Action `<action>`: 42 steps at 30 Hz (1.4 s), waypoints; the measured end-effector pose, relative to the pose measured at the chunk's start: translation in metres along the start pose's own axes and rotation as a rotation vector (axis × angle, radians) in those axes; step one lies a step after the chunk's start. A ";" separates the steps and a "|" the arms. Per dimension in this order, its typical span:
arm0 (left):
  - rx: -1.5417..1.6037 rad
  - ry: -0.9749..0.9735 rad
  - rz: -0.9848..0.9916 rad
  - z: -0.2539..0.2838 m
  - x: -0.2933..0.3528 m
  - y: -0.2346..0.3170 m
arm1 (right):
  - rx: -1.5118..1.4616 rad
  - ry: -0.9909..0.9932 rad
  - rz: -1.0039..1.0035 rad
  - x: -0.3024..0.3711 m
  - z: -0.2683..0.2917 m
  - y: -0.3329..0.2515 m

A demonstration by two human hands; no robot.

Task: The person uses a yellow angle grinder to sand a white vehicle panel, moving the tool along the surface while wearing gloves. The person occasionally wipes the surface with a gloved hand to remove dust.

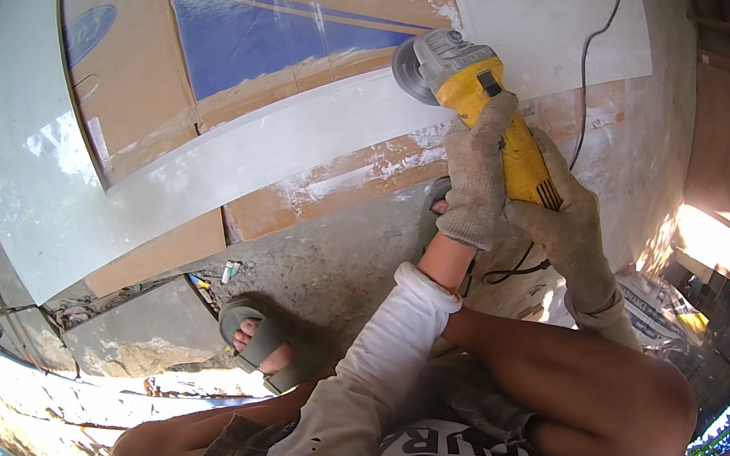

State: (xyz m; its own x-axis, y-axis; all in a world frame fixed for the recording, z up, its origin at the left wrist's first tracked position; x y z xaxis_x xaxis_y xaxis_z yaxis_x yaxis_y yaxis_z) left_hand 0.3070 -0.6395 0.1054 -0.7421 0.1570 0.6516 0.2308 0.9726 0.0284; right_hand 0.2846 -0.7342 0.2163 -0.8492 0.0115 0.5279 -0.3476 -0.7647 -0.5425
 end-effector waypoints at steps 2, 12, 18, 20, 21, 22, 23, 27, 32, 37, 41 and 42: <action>-0.017 0.007 0.003 0.000 -0.001 -0.001 | -0.027 0.020 0.019 0.000 0.001 0.000; -0.021 -0.011 0.040 -0.006 -0.003 -0.010 | -0.033 0.057 0.038 0.000 0.007 0.008; -0.053 -0.018 0.053 -0.009 -0.003 -0.013 | -0.079 0.070 0.024 0.000 0.007 0.016; -0.072 -0.033 0.042 -0.011 -0.003 -0.012 | -0.058 0.083 0.049 0.000 0.008 0.015; -0.092 -0.029 0.051 -0.011 -0.003 -0.013 | -0.037 0.098 0.071 0.001 0.009 0.013; -0.092 -0.050 0.040 -0.014 -0.003 -0.012 | -0.031 0.104 0.059 0.001 0.009 0.014; -0.100 -0.066 0.039 -0.016 -0.004 -0.011 | -0.018 0.114 0.055 0.001 0.010 0.013; -0.052 -0.052 0.080 -0.016 0.000 -0.013 | -0.029 0.129 0.021 0.007 0.009 0.012; -0.068 -0.025 -0.037 -0.001 0.015 0.004 | -0.088 0.058 0.127 0.015 -0.008 0.001; -0.034 0.009 -0.088 0.018 0.027 0.020 | 0.003 0.015 0.165 0.018 -0.023 -0.008; -0.005 -0.007 -0.105 0.025 0.024 0.032 | 0.020 -0.031 0.168 0.016 -0.031 -0.018; 0.003 -0.009 -0.092 0.025 0.023 0.033 | 0.010 -0.043 0.209 0.016 -0.032 -0.023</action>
State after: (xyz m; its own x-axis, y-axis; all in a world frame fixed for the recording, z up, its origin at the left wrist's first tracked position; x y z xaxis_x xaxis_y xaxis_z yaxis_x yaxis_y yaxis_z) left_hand 0.2818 -0.5990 0.1021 -0.7657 0.0683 0.6395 0.1596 0.9834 0.0861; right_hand 0.2669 -0.6955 0.2164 -0.8848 -0.1750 0.4319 -0.1616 -0.7540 -0.6366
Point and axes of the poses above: each hand's wrist, its own x-axis away from the middle knuckle, its own z-axis out of the back of the hand, y = z × x, the point moved 8 cm from there along -x, towards the middle knuckle, and after that the axes turned 10 degrees about x, right-handed, at the moved point
